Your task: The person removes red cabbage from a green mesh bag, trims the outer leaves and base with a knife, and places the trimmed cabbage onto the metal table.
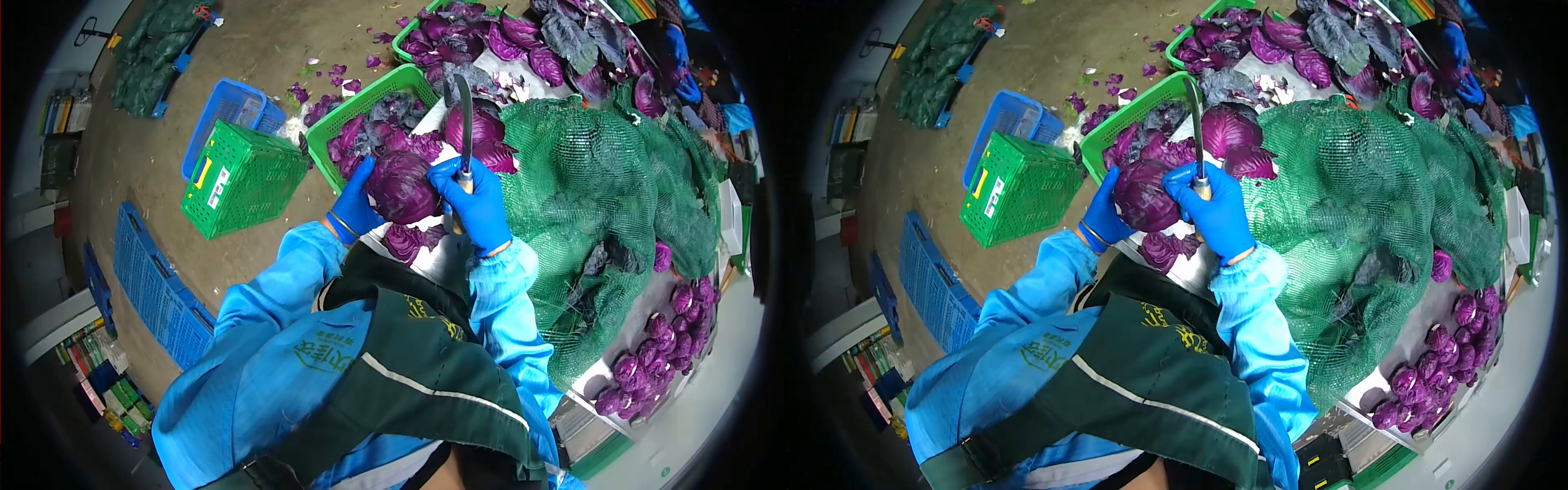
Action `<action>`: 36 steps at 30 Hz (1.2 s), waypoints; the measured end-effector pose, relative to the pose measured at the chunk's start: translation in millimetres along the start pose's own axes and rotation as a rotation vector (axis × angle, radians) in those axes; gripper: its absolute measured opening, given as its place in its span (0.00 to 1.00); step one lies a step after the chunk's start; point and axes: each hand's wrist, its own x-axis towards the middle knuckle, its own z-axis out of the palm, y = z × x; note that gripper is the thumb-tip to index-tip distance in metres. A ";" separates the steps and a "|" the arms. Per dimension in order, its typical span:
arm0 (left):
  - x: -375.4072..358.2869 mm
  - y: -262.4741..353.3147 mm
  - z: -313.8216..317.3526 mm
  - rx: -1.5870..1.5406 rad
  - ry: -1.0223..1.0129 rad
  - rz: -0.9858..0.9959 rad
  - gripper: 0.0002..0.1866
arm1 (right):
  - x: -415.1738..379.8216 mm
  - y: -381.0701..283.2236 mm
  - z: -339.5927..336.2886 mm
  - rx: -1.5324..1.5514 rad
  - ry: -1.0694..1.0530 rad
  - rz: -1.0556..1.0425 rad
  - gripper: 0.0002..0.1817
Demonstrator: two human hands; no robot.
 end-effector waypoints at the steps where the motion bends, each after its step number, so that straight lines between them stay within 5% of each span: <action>1: -0.4 -1.0 7.1 0.108 0.199 0.046 0.30 | -6.2 -7.8 -4.1 0.036 -0.061 0.103 0.06; 5: 0.8 4.4 10.3 -0.057 0.208 -0.020 0.32 | -34.1 -21.6 -15.8 -0.047 -0.316 0.138 0.04; 7: 6.8 2.9 3.9 0.128 0.166 0.144 0.32 | -44.4 -16.9 -18.0 -0.112 -0.371 0.190 0.05; 10: 6.2 1.2 9.1 -0.015 0.119 0.154 0.31 | -59.0 0.8 -27.7 -0.155 -0.456 0.287 0.06; 11: 8.3 -1.6 8.2 -0.014 0.118 0.155 0.31 | -62.9 10.5 -31.4 -0.122 -0.423 0.209 0.06; 13: 13.1 -7.3 7.2 0.838 0.055 0.484 0.37 | -72.6 21.0 -35.7 0.026 -0.294 0.190 0.11; 14: 12.9 -4.3 7.5 0.840 0.050 0.486 0.37 | -72.0 26.1 -36.9 0.024 -0.293 0.185 0.11; 16: 9.6 5.1 15.6 -0.002 0.096 0.229 0.38 | -66.6 26.9 -26.2 0.252 0.160 0.271 0.18; 18: 8.4 8.1 26.2 0.024 0.051 0.233 0.43 | -58.8 23.8 -17.1 0.307 0.096 0.310 0.24; 21: 9.2 10.5 52.4 0.852 -0.201 0.468 0.51 | -52.9 43.2 6.8 0.651 -0.008 0.236 0.19; 25: -4.8 17.4 74.5 0.896 -0.169 0.376 0.50 | -52.6 33.0 0.3 0.717 -0.115 0.085 0.13; 27: -14.0 12.2 63.5 0.805 -0.047 0.310 0.49 | -56.5 12.2 5.6 0.333 0.121 0.018 0.28; 28: -17.8 9.7 58.6 0.711 0.077 0.234 0.48 | -59.4 11.8 6.4 0.331 0.120 0.014 0.28; 29: -18.6 9.3 56.0 0.475 -0.003 0.203 0.49 | -62.8 11.1 6.2 0.274 0.087 0.005 0.34; 31: -16.6 5.6 42.3 0.531 -0.046 0.205 0.50 | -69.3 12.0 7.4 0.257 0.092 -0.013 0.42; 36: 6.9 -27.2 90.8 0.994 -0.282 0.384 0.61 | -90.2 29.0 3.2 0.475 0.220 -0.080 0.27</action>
